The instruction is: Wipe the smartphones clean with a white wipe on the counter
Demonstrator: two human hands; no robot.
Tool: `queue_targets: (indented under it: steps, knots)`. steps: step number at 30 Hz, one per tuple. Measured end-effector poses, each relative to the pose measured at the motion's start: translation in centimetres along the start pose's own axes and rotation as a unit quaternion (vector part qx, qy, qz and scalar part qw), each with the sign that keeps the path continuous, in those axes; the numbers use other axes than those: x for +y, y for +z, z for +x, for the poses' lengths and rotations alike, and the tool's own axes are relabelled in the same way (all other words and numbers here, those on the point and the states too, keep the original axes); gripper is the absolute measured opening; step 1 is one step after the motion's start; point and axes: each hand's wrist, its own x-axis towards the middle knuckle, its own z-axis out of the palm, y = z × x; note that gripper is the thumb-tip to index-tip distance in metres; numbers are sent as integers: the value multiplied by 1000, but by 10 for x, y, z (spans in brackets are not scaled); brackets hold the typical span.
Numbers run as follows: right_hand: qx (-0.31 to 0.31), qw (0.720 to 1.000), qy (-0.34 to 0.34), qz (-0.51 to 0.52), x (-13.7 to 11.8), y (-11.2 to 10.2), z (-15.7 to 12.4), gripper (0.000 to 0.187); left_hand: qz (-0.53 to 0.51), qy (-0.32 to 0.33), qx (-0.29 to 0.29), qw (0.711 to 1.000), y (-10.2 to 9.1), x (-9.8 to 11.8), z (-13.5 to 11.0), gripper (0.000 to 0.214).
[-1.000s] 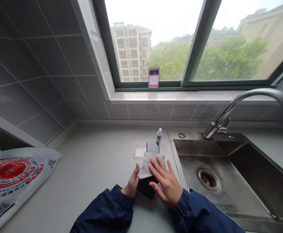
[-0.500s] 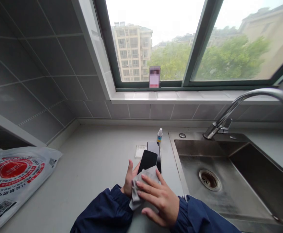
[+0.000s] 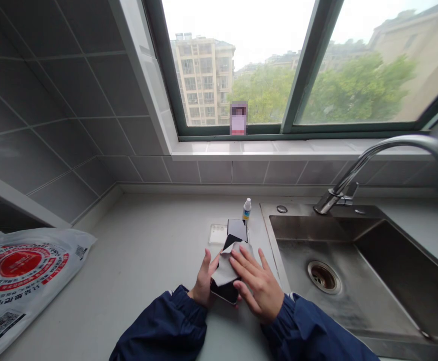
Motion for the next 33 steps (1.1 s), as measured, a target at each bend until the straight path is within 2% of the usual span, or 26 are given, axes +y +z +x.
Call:
queue_targets:
  steps: [3,6,10,13,18,22,25,29,33]
  knots:
    - [16,999,47,-22,5,4,0,57,53,-29,-10,998,-4,-5,-3,75]
    - [18,998,50,-29,4,5,0,63,90,-41,-18,995,-9,-8,-6,75]
    - [-8,1000,12,-23,-4,0,1,71,106,2,-32,994,-18,-11,-5,67]
    - [-25,999,-34,-11,-13,-2,2,70,76,43,-34,996,-19,-12,-3,71]
    - [-29,996,-87,22,-28,0,1,63,25,-3,13,1000,-7,-7,-2,77]
    - [-42,991,-113,52,-31,-3,1,55,-7,42,21,999,-2,-3,1,73]
    - [-36,990,-119,68,-29,-8,2,48,-33,46,24,998,-3,0,1,78]
    - [-3,995,-88,53,-23,-12,1,37,-40,66,43,996,0,5,-2,85]
    - [38,999,-19,10,-12,-8,0,42,-22,46,31,998,4,6,-2,80]
